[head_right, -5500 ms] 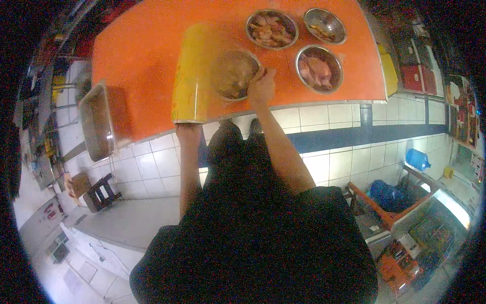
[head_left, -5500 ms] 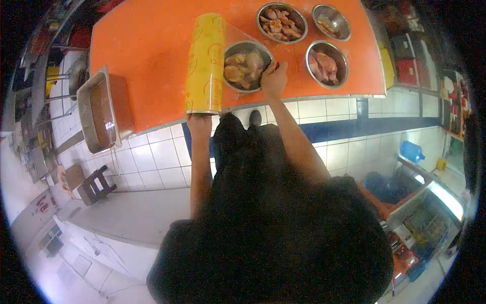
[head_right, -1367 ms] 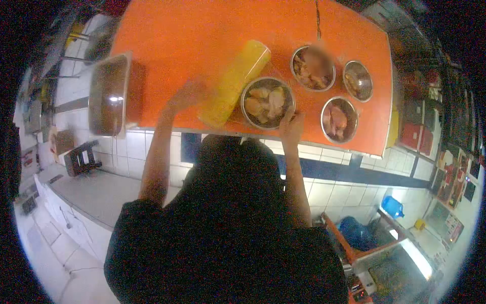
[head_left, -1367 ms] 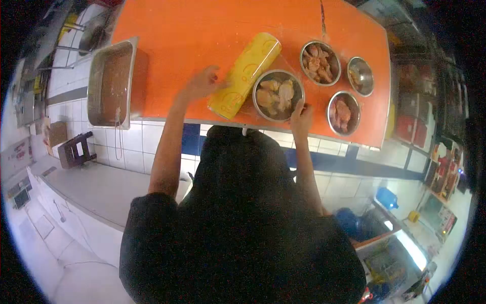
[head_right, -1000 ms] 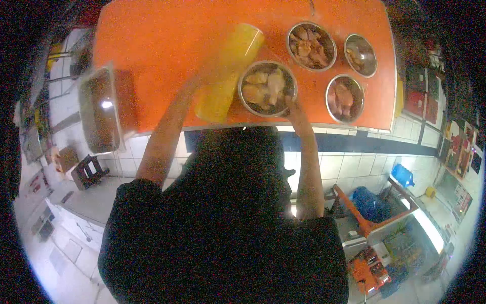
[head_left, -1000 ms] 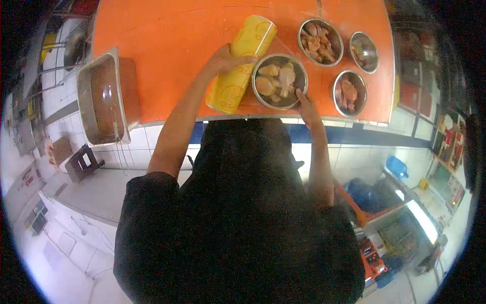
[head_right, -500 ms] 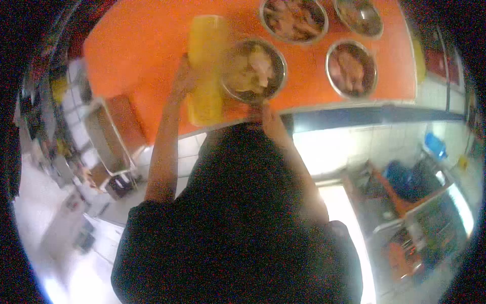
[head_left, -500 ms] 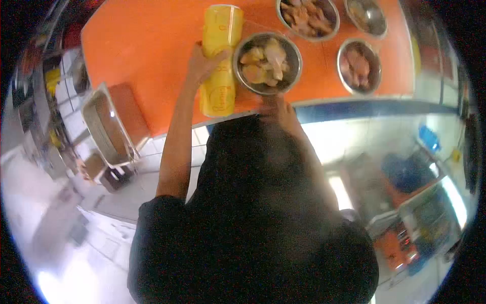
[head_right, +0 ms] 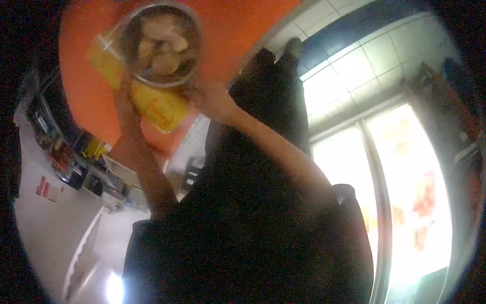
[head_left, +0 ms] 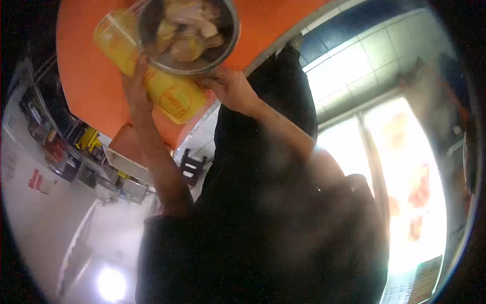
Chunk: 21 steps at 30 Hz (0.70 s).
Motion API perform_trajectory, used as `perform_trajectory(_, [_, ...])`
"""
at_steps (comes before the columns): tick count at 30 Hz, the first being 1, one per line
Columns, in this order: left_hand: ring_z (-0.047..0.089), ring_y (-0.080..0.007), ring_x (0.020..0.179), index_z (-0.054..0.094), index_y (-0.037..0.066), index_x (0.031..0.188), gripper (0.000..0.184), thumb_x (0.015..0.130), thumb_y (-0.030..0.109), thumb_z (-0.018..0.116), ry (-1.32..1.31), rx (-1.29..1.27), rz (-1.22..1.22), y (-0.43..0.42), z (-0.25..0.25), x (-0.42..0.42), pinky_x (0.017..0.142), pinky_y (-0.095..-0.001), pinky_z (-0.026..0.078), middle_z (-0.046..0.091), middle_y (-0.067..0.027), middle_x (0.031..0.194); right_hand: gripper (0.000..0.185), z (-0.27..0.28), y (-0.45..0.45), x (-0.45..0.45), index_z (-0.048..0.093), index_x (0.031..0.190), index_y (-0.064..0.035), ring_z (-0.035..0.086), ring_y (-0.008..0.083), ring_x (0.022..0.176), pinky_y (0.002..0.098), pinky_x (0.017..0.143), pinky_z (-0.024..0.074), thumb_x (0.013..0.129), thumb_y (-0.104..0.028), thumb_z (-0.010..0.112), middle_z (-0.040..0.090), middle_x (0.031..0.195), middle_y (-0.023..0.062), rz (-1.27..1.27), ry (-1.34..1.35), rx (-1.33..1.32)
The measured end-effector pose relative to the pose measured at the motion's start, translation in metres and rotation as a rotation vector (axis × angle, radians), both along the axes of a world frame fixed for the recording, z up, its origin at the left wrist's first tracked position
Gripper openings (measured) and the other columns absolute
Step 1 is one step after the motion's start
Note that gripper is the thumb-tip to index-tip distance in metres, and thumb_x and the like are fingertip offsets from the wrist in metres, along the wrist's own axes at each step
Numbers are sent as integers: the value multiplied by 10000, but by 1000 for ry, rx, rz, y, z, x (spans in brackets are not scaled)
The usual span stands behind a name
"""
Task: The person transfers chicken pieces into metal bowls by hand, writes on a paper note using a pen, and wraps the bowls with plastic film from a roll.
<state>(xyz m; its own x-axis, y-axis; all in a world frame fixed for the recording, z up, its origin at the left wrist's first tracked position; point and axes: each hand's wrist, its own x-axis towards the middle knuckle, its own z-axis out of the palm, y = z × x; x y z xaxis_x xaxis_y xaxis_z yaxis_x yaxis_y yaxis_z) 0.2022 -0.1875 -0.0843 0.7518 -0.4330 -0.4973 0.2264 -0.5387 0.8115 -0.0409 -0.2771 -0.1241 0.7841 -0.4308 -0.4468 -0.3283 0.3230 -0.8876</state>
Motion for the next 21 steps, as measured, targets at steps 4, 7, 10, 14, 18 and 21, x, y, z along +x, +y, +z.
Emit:
perform_trajectory(4, [594, -240, 1100, 490, -28, 1333, 498, 930, 202, 671, 198, 7, 162, -14, 9, -7, 929, -382, 511, 593, -128, 1230, 222, -14, 10, -12, 582, 1114, 4, 672, 385, 780, 426, 674, 526, 924, -111, 570, 654, 855, 216, -232, -90, -19])
perform_trajectory(7, [598, -256, 1103, 493, -28, 1332, 489, 952, 243, 638, 130, -45, 192, -36, 19, -28, 928, -388, 517, 591, -128, 1240, 197, -11, 7, -14, 565, 1087, -9, 663, 397, 780, 467, 651, 520, 920, -112, 573, 643, 831, 213, -169, 12, -130])
perform_trajectory(10, [602, -263, 1094, 489, -29, 1334, 494, 968, 278, 613, 109, -53, 153, -30, 13, -16, 919, -392, 520, 593, -134, 1237, 149, -17, 11, -11, 571, 1017, -25, 648, 413, 767, 498, 649, 515, 927, -142, 569, 634, 812, 209, -81, 53, -201])
perform_trajectory(14, [614, -263, 1066, 494, -29, 1325, 475, 982, 287, 589, 57, -101, 63, -30, 16, -20, 891, -395, 529, 606, -133, 1211, 198, -14, 9, -28, 588, 1043, -33, 645, 421, 752, 487, 657, 524, 928, -194, 581, 642, 789, 214, -107, 56, -253])
perform_trajectory(18, [619, -258, 1058, 494, -23, 1325, 460, 988, 279, 579, 109, -111, 93, -33, 23, -18, 879, -388, 535, 609, -131, 1204, 202, 0, -13, -34, 624, 998, -23, 645, 422, 757, 477, 662, 518, 941, -210, 573, 658, 776, 203, -98, 55, -199])
perform_trajectory(21, [619, -251, 1059, 488, -12, 1330, 465, 989, 292, 579, 56, -26, 121, -35, 26, -21, 869, -382, 538, 603, -129, 1217, 202, 10, -13, -36, 633, 945, -6, 660, 401, 745, 457, 663, 517, 947, -195, 561, 656, 765, 195, -232, -35, -126])
